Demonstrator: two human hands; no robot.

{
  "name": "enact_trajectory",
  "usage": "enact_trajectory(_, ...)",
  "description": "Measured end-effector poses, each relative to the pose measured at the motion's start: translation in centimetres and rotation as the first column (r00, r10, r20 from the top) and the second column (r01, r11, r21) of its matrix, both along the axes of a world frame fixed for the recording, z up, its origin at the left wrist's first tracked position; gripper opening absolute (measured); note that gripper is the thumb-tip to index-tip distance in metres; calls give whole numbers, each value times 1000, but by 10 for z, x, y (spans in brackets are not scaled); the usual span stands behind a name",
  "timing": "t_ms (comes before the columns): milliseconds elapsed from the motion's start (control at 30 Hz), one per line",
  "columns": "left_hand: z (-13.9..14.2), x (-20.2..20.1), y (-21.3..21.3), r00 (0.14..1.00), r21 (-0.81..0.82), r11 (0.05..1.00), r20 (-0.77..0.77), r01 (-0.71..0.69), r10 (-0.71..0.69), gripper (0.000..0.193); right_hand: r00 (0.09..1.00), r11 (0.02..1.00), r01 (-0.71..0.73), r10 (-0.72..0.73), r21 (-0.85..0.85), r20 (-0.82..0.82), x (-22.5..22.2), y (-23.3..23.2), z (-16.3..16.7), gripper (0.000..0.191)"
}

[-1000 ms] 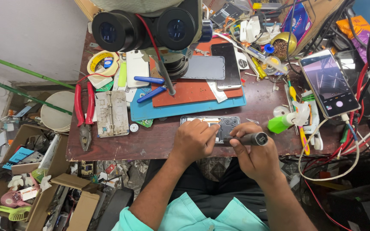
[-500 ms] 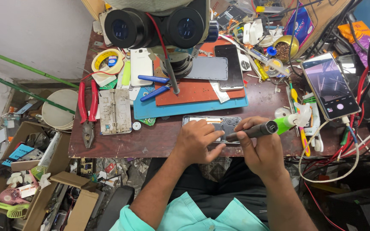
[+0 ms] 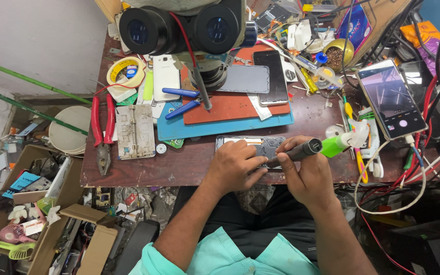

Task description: The person uses a heat gun to apply heat to the internal components of a disassembled smartphone. They then use a small metal tool to adjust parts inside the device and spray a canister onto the phone's edge. The person handles the phone and a second phone on the workbench throughout the process.

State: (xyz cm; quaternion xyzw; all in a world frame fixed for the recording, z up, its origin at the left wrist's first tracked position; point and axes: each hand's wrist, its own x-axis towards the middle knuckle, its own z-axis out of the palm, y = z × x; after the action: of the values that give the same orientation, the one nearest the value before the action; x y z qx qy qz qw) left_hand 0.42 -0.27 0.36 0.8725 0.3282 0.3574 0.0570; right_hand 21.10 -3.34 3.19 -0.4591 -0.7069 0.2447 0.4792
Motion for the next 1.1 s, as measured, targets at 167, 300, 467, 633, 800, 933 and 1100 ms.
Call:
enact_trajectory(167, -2, 0, 1, 1000, -4, 1000, 2, 5, -5, 24, 1000, 1000, -11, 11, 20, 2, -2, 0, 5, 22)
enact_trajectory(300, -3, 0, 1, 1000, 6, 1000, 3, 8, -8, 24, 994, 996, -83, 80, 37, 68, -2, 3, 13, 22)
enact_trajectory(467, -3, 0, 2, 1000, 7, 1000, -11, 6, -6, 26, 989, 997, -78, 77, -3, 125, -6, 6, 19, 20)
enact_trajectory(633, -3, 0, 1, 1000, 3, 1000, 11, 6, -6, 27, 991, 997, -69, 65, 29, 121, -6, 6, 19, 22)
enact_trajectory(800, -3, 0, 1, 1000, 2, 1000, 17, 4, -4, 29, 987, 999, -40, 39, -1, 153, -6, 7, 18, 18)
enact_trajectory(933, -4, 0, 1, 1000, 6, 1000, 3, -3, 3, 30, 990, 999, -28, 30, -18, 141, -7, 8, 19, 20)
enact_trajectory(1100, -6, 1, 2, 1000, -8, 1000, -2, -6, 6, 30, 992, 999, -33, 36, -27, 125, -7, 8, 19, 20)
